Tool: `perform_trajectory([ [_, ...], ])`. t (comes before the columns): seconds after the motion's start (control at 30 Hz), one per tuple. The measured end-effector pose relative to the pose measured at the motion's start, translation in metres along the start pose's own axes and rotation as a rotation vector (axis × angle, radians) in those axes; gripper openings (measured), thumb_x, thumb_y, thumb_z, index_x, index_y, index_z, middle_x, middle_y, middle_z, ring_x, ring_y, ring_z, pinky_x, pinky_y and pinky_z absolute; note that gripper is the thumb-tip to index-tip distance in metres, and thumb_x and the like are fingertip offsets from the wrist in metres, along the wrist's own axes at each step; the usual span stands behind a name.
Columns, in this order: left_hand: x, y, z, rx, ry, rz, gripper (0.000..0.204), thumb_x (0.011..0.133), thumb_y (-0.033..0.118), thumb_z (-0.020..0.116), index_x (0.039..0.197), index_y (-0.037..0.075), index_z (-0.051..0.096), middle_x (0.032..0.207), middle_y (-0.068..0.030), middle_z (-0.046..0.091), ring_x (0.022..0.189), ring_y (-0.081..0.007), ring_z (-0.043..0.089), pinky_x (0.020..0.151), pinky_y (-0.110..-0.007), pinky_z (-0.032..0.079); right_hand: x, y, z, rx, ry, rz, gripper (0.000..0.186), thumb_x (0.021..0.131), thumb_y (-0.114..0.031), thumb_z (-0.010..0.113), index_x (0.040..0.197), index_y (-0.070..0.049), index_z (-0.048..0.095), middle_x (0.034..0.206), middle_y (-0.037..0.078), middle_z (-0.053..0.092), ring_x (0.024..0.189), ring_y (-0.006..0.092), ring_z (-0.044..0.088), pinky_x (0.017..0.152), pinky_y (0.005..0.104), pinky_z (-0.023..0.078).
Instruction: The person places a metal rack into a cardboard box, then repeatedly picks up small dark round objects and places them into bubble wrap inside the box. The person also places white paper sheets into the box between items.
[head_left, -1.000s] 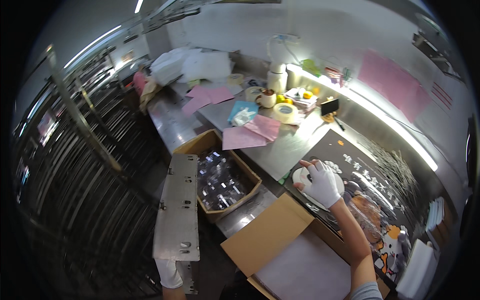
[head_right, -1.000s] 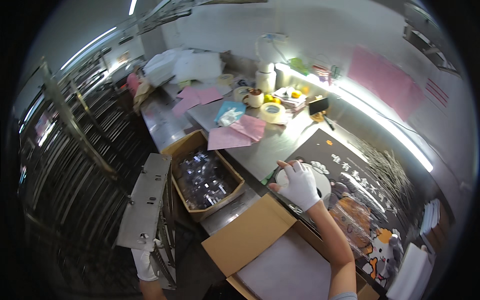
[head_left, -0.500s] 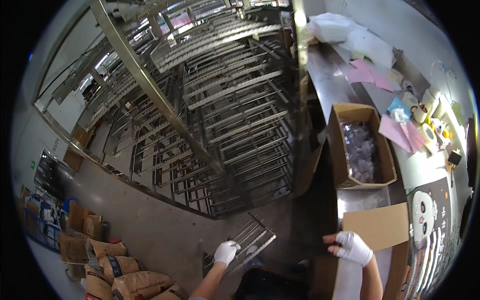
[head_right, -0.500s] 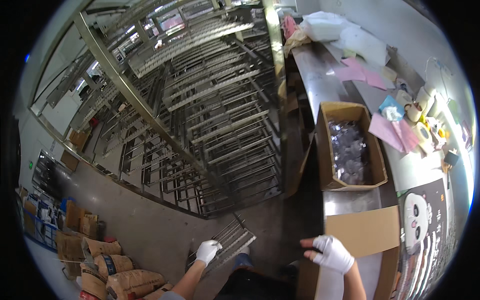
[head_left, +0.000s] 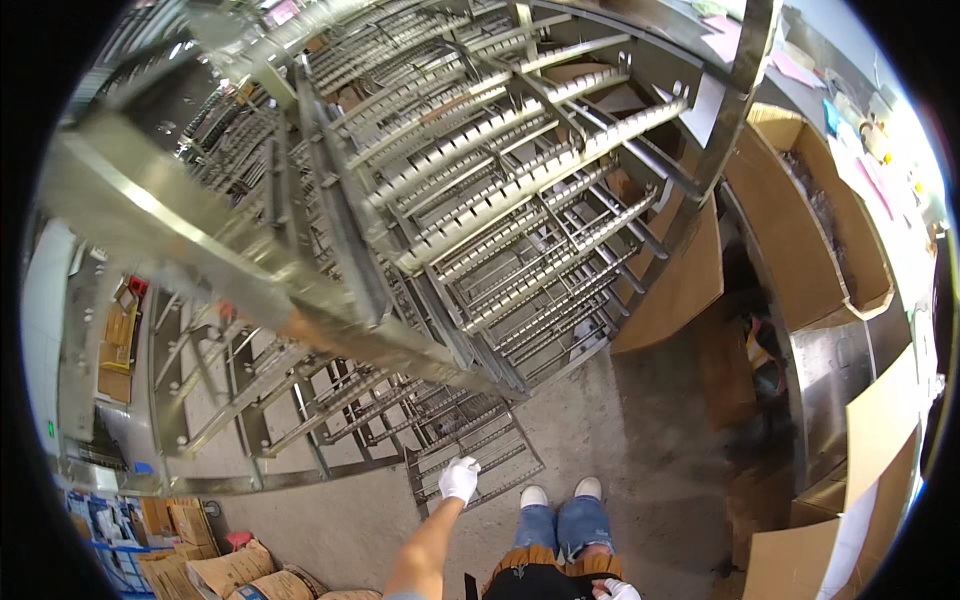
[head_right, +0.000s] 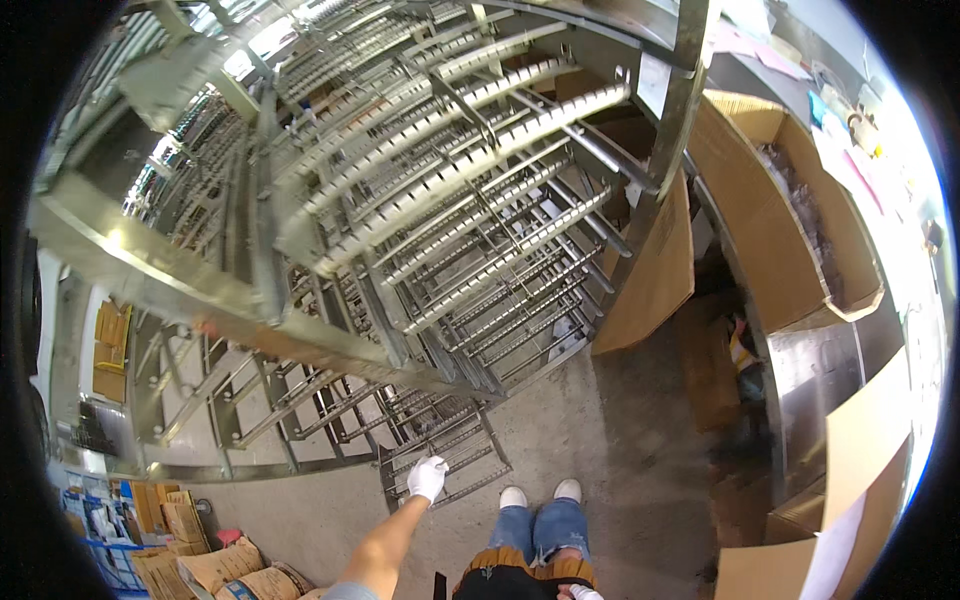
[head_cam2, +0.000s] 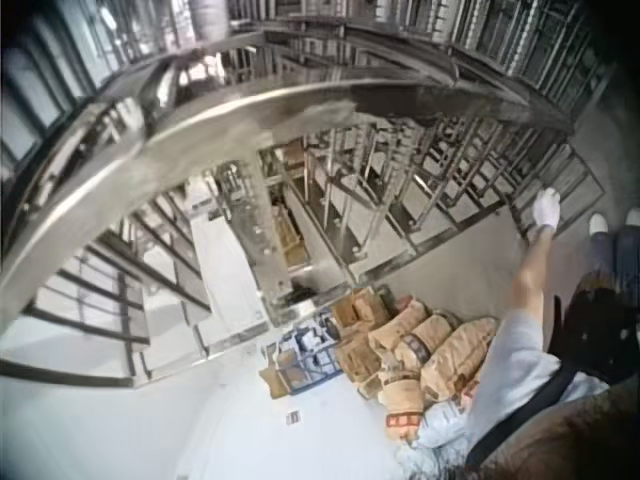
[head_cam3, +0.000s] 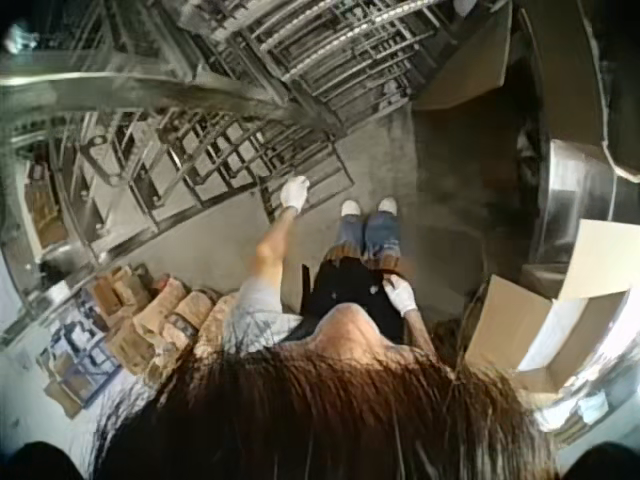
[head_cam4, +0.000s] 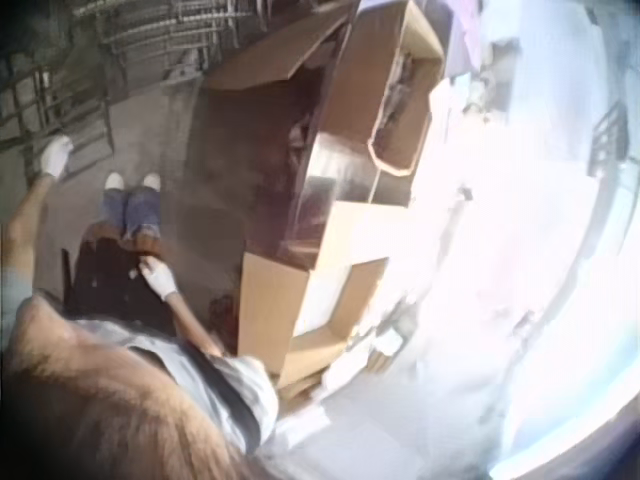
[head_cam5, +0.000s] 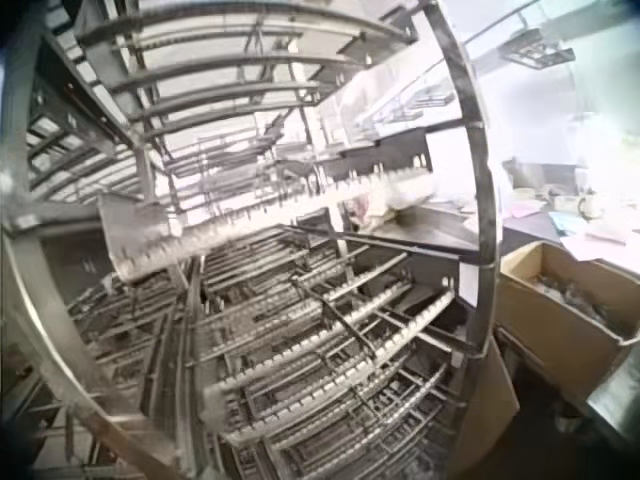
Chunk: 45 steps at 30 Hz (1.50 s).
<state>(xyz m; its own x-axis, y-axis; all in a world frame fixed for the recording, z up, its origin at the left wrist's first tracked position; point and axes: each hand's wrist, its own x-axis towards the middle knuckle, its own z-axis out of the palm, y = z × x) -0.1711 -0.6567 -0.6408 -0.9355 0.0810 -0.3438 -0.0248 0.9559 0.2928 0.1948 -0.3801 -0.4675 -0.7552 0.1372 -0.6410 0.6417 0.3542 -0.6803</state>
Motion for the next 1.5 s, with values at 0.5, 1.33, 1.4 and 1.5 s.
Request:
perform_trajectory([
  [0.5, 0.122, -0.018, 0.053, 0.109, 0.010, 0.685, 0.033, 0.081, 0.016, 0.060, 0.113, 0.011, 0.067, 0.107, -0.0218, 0.063, 0.100, -0.0433, 0.059, 0.092, -0.052, 0.047, 0.166, 0.021, 0.089, -0.312, 0.515, -0.202, 0.016, 0.090, -0.025, 0.067, 0.078, -0.015, 0.063, 0.065, 0.010, 0.060, 0.057, 0.0298, 0.061, 0.055, 0.0447, 0.050],
  [1.33, -0.126, 0.120, -0.139, -0.541, -0.502, 0.600, 0.020, 0.084, -0.002, 0.066, 0.102, 0.004, 0.074, 0.094, -0.0074, 0.074, 0.081, -0.0169, 0.067, 0.076, -0.030, 0.054, -0.024, -0.093, -0.052, 0.389, 0.656, 0.108, 0.029, 0.097, -0.023, 0.063, 0.122, -0.008, 0.069, 0.112, 0.015, 0.072, 0.107, 0.0306, 0.069, 0.093, 0.0393, 0.053],
  [1.4, -0.161, 0.184, -0.217, -0.435, -0.369, 0.814, 0.013, 0.086, 0.006, 0.069, 0.097, 0.007, 0.076, 0.095, -0.0105, 0.076, 0.083, -0.0233, 0.071, 0.077, -0.034, 0.056, -0.071, -0.137, -0.090, 0.551, 0.786, 0.127, 0.034, 0.097, -0.023, 0.064, 0.127, -0.006, 0.066, 0.127, 0.016, 0.067, 0.112, 0.0278, 0.067, 0.097, 0.0376, 0.052],
  [1.5, -0.197, 0.286, -0.313, -0.132, -0.104, 1.132, 0.008, 0.080, 0.013, 0.071, 0.081, 0.015, 0.078, 0.077, -0.0088, 0.070, 0.077, -0.0313, 0.067, 0.069, -0.043, 0.052, -0.131, -0.185, -0.137, 0.761, 0.929, -0.018, 0.042, 0.098, -0.023, 0.064, 0.136, -0.004, 0.060, 0.131, 0.014, 0.066, 0.114, 0.0251, 0.065, 0.100, 0.0361, 0.051],
])
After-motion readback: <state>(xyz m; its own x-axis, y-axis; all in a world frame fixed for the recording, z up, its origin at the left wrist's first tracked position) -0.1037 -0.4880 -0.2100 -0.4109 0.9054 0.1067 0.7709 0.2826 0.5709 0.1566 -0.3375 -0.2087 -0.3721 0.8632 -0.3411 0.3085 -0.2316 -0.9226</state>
